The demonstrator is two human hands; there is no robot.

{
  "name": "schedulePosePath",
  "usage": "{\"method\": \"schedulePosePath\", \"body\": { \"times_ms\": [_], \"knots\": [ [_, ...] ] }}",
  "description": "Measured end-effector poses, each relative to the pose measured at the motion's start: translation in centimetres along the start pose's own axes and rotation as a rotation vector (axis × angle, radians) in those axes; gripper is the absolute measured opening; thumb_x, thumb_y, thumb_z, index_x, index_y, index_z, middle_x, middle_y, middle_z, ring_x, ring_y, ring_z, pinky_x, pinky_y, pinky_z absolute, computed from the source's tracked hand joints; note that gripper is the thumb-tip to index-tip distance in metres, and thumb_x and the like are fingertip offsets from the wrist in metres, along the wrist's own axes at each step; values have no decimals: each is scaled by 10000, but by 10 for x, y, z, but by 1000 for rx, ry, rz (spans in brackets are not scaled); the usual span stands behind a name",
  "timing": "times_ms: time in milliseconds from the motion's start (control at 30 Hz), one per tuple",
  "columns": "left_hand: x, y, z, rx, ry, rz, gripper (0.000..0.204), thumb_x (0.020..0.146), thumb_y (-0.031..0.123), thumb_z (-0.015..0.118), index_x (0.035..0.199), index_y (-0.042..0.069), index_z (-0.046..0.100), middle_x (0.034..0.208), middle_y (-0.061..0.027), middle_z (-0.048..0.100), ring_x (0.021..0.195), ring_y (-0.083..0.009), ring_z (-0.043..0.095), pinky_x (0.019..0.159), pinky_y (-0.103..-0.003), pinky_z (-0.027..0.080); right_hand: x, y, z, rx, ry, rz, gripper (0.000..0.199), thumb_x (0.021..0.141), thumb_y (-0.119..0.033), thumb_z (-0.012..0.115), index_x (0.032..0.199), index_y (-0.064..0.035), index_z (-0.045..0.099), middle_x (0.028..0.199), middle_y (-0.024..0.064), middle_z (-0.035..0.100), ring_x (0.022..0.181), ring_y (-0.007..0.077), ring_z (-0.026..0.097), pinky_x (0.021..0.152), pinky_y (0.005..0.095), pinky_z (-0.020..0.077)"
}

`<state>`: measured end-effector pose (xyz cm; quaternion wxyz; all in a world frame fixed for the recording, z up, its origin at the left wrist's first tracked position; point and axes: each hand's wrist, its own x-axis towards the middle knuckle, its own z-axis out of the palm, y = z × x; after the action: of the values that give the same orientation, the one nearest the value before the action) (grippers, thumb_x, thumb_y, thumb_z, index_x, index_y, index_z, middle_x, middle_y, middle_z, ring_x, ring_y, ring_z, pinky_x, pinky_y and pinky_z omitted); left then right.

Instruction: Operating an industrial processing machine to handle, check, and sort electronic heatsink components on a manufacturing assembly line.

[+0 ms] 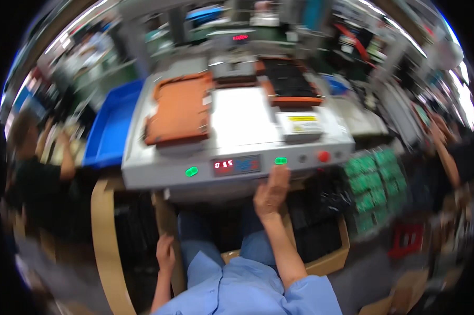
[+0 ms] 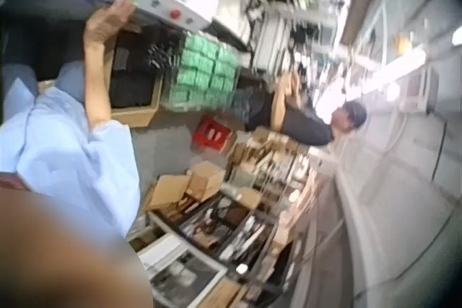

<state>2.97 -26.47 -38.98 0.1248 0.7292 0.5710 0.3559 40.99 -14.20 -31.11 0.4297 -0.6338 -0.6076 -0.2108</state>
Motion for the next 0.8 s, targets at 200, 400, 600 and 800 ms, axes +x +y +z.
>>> {"method": "schedulePosePath", "body": {
  "times_ms": [200, 400, 600, 800],
  "knots": [
    [14, 15, 1, -16, 177, -92, 461, 736, -93, 515, 1161, 55, 615, 1158, -140, 595, 1118, -321, 557, 960, -398, 444, 14, 9, -12, -84, 147, -71, 498, 968, -145, 443, 1412, 46, 321, 1464, 241, 315, 1380, 415, 253, 1143, 500, 190],
    [-1, 18, -20, 73, 448, -196, 294, 792, -82, 555, 1047, 33, 645, 990, -120, 641, 874, -294, 602, 762, -371, 480, 22, -7, -3, -45, 164, -119, 474, 964, -127, 476, 1389, 40, 349, 1419, 229, 376, 1325, 413, 328, 1120, 507, 231],
    [-19, 7, -53, 156, 634, -430, 145, 865, 20, 594, 1005, 19, 634, 971, -123, 610, 859, -270, 581, 745, -341, 468, 21, -10, -8, -77, 166, -107, 471, 949, -100, 501, 1379, 33, 361, 1410, 227, 386, 1320, 403, 339, 1123, 503, 242],
    [0, -1, -67, 128, 145, -277, 448, 823, 198, 700, 1221, 62, 547, 1263, -130, 530, 1260, -328, 447, 1059, -400, 357, 15, 4, -21, -130, 151, -125, 476, 950, -84, 447, 1388, 73, 349, 1445, 239, 343, 1352, 407, 295, 1133, 498, 212]
  ]
}}
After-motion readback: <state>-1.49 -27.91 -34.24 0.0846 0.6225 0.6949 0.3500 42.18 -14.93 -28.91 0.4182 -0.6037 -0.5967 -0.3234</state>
